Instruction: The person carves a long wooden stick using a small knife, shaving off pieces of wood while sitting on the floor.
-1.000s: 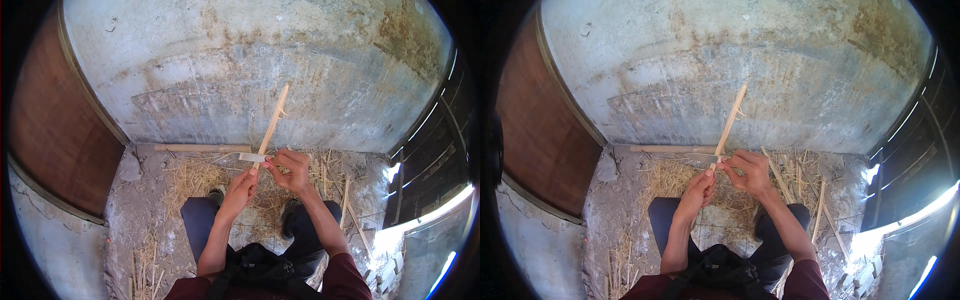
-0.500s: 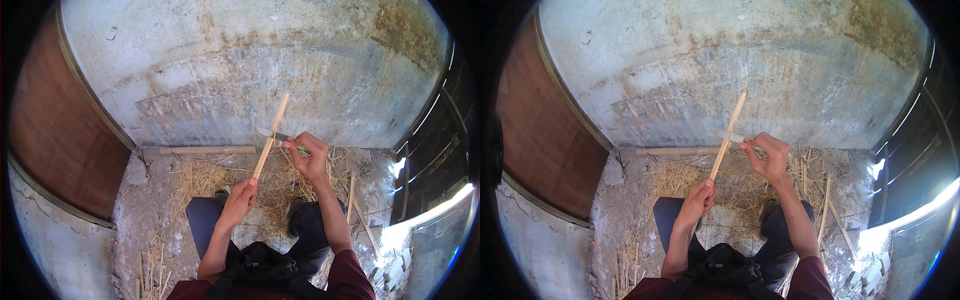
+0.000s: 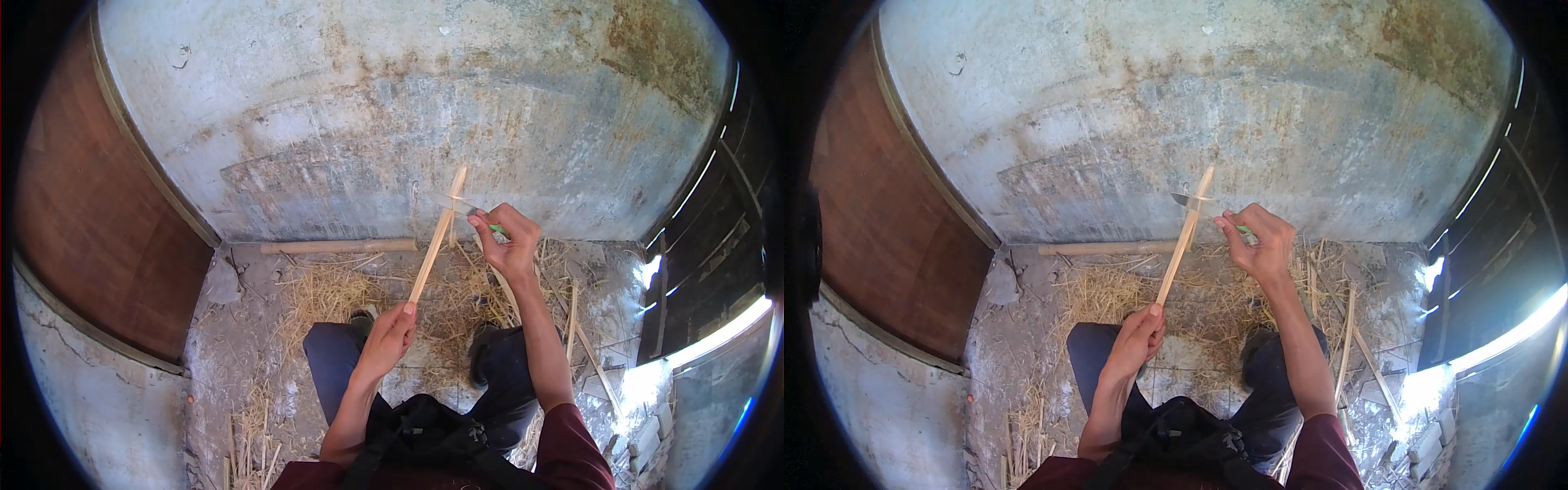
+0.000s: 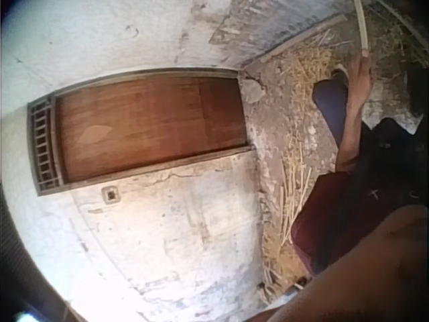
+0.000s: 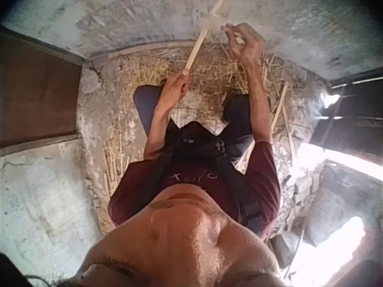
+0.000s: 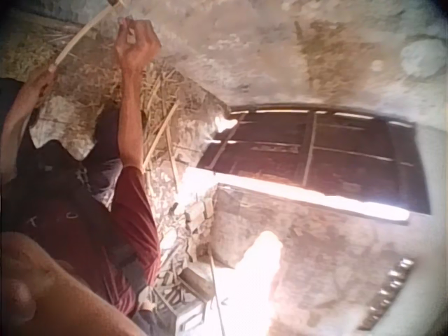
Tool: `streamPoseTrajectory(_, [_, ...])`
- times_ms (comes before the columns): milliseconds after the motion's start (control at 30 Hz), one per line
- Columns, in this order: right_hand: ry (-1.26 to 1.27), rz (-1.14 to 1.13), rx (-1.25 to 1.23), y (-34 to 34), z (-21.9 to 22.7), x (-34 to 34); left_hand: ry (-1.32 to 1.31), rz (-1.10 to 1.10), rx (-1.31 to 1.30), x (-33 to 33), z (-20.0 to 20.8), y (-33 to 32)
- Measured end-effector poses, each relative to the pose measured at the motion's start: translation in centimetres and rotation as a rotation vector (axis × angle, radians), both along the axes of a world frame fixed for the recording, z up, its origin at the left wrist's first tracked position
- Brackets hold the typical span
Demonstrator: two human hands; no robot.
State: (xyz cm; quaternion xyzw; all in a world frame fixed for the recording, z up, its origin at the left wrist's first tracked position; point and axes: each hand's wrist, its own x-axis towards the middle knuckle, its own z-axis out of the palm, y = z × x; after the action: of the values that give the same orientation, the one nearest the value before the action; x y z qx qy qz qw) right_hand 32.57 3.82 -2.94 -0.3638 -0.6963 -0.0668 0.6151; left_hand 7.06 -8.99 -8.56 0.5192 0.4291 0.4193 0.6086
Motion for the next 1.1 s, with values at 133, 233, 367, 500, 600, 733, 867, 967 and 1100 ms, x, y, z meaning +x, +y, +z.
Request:
streamPoseTrajectory(133, [0.014,-0.013,-0.049,-0.7,-0.2,-1.1,0.010,0.015,0.014,-0.7,-0.2,-0.4])
streamPoseTrajectory(233, [0.055,0.039,-0.047,-0.9,-0.7,-1.7,0.002,-0.013,-0.020,-1.2,-0.2,-0.8])
streamPoseTrajectory(367, [-0.049,0.068,0.003,-0.7,-0.3,-1.5,0.098,-0.019,-0.004,-0.9,-0.5,-1.3])
streamPoseTrajectory(500, [-0.104,0.089,0.036,-0.4,-0.3,-0.6,0.096,-0.012,0.027,-0.9,-0.8,-1.9])
streamPoseTrajectory(600, [-0.192,0.042,0.022,-0.9,0.0,-0.7,0.067,-0.002,0.034,-1.5,-1.4,-2.5])
streamPoseTrajectory(733, [0.083,-0.208,-0.031,3.3,-0.6,4.6,0.109,-0.098,-0.084,-2.6,-0.5,-4.8])
streamPoseTrajectory(867, [0.185,-0.221,-0.354,4.3,-2.2,7.3,0.141,-0.087,-0.048,-3.4,-1.2,-4.9])
streamPoseTrajectory(967, [-0.030,-0.334,-0.571,3.5,-3.7,6.9,0.152,0.002,-0.052,-3.8,-1.4,-4.1])
streamPoseTrajectory(1100, [0.002,-0.398,-0.671,3.0,-2.5,6.0,0.163,0.113,0.039,-3.8,-0.8,-3.9])
